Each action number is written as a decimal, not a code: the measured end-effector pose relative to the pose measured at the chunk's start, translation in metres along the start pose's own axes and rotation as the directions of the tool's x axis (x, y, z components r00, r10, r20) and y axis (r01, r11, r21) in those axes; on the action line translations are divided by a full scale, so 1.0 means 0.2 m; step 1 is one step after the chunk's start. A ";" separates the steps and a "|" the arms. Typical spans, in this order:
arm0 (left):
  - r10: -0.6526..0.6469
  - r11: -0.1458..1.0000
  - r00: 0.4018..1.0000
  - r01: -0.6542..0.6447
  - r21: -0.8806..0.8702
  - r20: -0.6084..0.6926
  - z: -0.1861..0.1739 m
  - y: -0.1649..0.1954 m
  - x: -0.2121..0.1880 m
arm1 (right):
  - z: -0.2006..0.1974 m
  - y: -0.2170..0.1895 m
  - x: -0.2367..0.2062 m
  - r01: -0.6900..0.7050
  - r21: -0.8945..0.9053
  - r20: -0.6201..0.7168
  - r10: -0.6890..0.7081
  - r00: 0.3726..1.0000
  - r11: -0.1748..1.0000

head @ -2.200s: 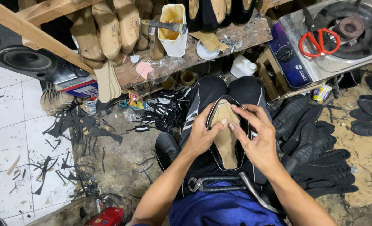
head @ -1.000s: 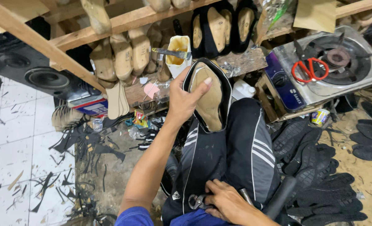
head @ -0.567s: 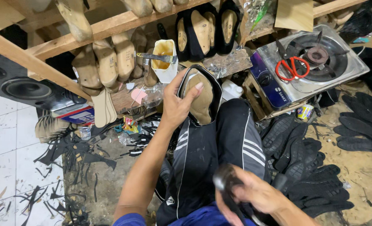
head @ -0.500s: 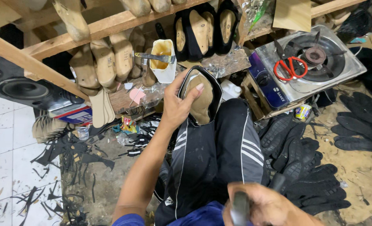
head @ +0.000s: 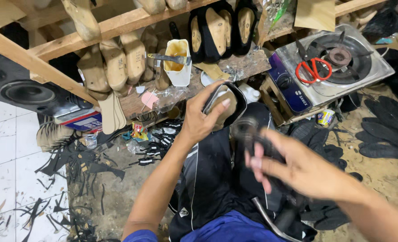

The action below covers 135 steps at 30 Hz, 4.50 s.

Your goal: The person sits on the workshop floor and shapes a black fabric shoe upper over a wooden last, pressing and smoothing the material around the last by hand. They use a cobbler's hammer to tap and set the upper, trim excess material with shears, and work the shoe on their lap before setting it aside.

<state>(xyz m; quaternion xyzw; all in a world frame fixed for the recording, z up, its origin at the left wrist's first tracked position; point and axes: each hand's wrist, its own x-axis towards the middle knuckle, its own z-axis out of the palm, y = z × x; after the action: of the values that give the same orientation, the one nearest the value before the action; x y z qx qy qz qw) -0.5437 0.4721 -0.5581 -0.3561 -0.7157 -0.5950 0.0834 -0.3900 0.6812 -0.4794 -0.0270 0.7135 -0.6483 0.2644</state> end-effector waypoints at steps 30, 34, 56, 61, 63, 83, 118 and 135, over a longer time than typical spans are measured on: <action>0.098 0.995 0.994 -0.096 -0.036 0.047 0.02 0.02 0.05 | -0.02 -0.44 0.25 -0.307 -0.631 -0.327 0.115 0.938 0.713; 0.057 0.995 0.998 -0.056 -0.080 0.019 -0.01 -0.07 0.14 | -0.01 -0.15 0.45 0.039 -0.692 -0.373 -0.402 0.836 0.721; 0.068 0.997 0.990 -0.070 -0.017 -0.124 0.11 -0.14 0.11 | -0.15 -0.04 0.48 0.230 -0.708 -0.156 -0.467 0.870 0.667; 0.090 0.996 0.988 -0.091 -0.002 -0.123 0.13 -0.10 0.08 | -0.17 -0.11 0.41 0.200 -0.797 -0.099 -0.449 0.888 0.570; 0.085 0.996 0.989 -0.088 -0.020 -0.120 0.13 -0.09 0.09 | -0.16 -0.10 0.40 0.109 -0.772 -0.191 -0.392 0.900 0.626; 0.009 1.000 0.995 -0.011 -0.020 -0.096 0.07 -0.18 0.13 | 0.00 0.06 0.62 0.045 -0.736 -0.370 -0.457 0.808 0.675; -0.420 0.891 0.885 0.444 -0.095 0.200 0.51 -0.51 -0.11 | -0.21 0.63 0.17 -0.090 -0.136 -0.645 -0.019 0.764 0.987; -0.450 0.665 0.790 0.608 -0.434 0.418 0.49 -0.61 -0.21 | -0.23 0.60 0.31 0.359 -0.619 -0.437 -0.686 0.581 0.699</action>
<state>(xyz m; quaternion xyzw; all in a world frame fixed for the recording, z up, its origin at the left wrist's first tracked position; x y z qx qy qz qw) -0.5582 0.5392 -0.7046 -0.2175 -0.5913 -0.7162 -0.3003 -0.4252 0.7185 -0.6120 -0.0832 0.8482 -0.4740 -0.2212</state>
